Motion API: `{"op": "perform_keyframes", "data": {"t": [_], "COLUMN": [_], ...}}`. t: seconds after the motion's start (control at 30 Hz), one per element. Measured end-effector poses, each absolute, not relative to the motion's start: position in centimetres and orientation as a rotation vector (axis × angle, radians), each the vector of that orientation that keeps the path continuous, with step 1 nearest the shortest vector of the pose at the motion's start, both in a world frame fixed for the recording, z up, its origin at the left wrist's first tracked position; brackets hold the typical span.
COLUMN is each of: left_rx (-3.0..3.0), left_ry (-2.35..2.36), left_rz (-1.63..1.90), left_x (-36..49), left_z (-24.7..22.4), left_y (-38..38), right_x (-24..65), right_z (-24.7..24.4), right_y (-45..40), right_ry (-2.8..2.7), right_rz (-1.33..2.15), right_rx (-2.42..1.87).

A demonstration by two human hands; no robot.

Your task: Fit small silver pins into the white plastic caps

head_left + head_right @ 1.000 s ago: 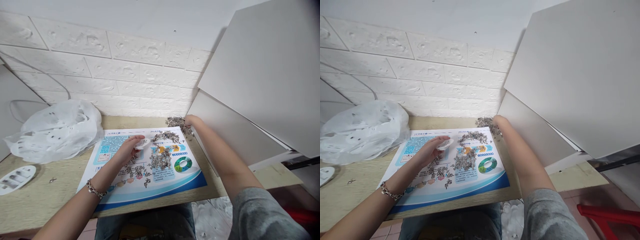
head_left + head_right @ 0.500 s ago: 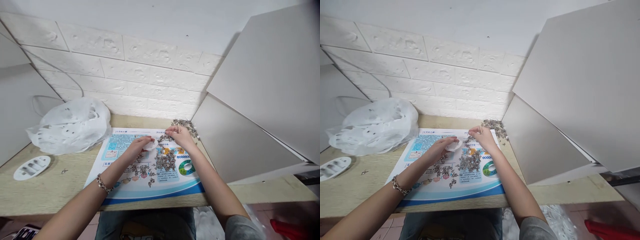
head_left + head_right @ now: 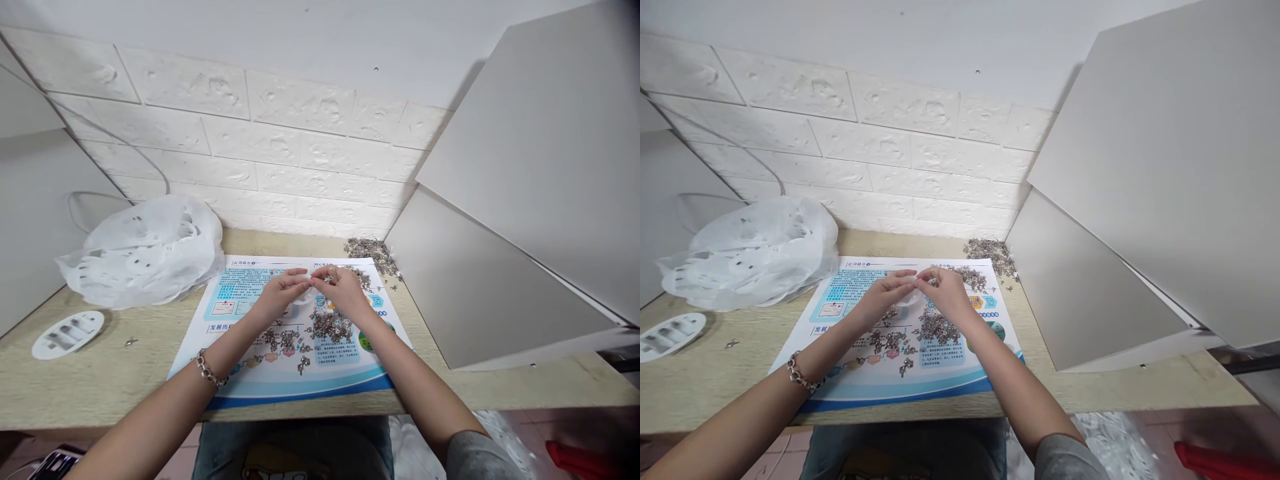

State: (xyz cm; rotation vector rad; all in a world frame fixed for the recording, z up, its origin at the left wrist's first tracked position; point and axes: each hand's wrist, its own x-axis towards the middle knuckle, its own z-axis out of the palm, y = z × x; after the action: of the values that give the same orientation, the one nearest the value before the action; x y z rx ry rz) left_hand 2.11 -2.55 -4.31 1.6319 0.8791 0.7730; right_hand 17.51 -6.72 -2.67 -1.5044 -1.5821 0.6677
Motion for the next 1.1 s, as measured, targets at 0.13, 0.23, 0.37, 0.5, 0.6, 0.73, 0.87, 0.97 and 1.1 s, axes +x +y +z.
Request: {"op": "perform_keyframes", "data": {"t": [0.13,0.23,0.37,0.5,0.6,0.73,0.87,0.97,1.1], "left_rx": [1.656,1.623,1.586,1.552,1.527,1.532,1.516,1.512,1.504], "left_ry": [0.946,1.022,1.057,1.052,1.051,1.056,1.066,1.052,1.032], "left_rz": [0.758,0.714,0.685,0.685,0.675,0.664,0.642,0.642,0.642], "left_x": [2.2,2.1,2.0,1.9,1.9,2.0,2.1,2.0,1.8], "left_z": [-3.9,-3.9,-4.5,-5.1,-5.2,-4.9,-4.6,-4.8,-5.2], "left_y": [-2.9,-2.9,-2.5,-2.2,-2.2,-2.4,-2.6,-2.4,-2.1], "right_x": [19.2,23.5,30.8,34.1,34.1,33.8,34.1,33.9,33.6], "right_z": [-2.4,-2.0,-2.3,-3.6,-4.1,-4.2,-4.4,-4.7,-5.1], "right_y": [-6.2,-5.0,-2.8,-1.2,-0.9,-1.9,-3.7,-4.6,-4.8], "right_ry": [-1.632,-1.615,-1.497,-1.469,-1.494,-1.524,-1.601,-1.665,-1.672], "right_rz": [0.594,0.359,0.044,0.055,0.058,0.075,0.185,0.261,0.270], "right_rx": [-1.566,-1.843,-2.321,-2.498,-2.533,-2.589,-2.636,-2.649,-2.675]}}
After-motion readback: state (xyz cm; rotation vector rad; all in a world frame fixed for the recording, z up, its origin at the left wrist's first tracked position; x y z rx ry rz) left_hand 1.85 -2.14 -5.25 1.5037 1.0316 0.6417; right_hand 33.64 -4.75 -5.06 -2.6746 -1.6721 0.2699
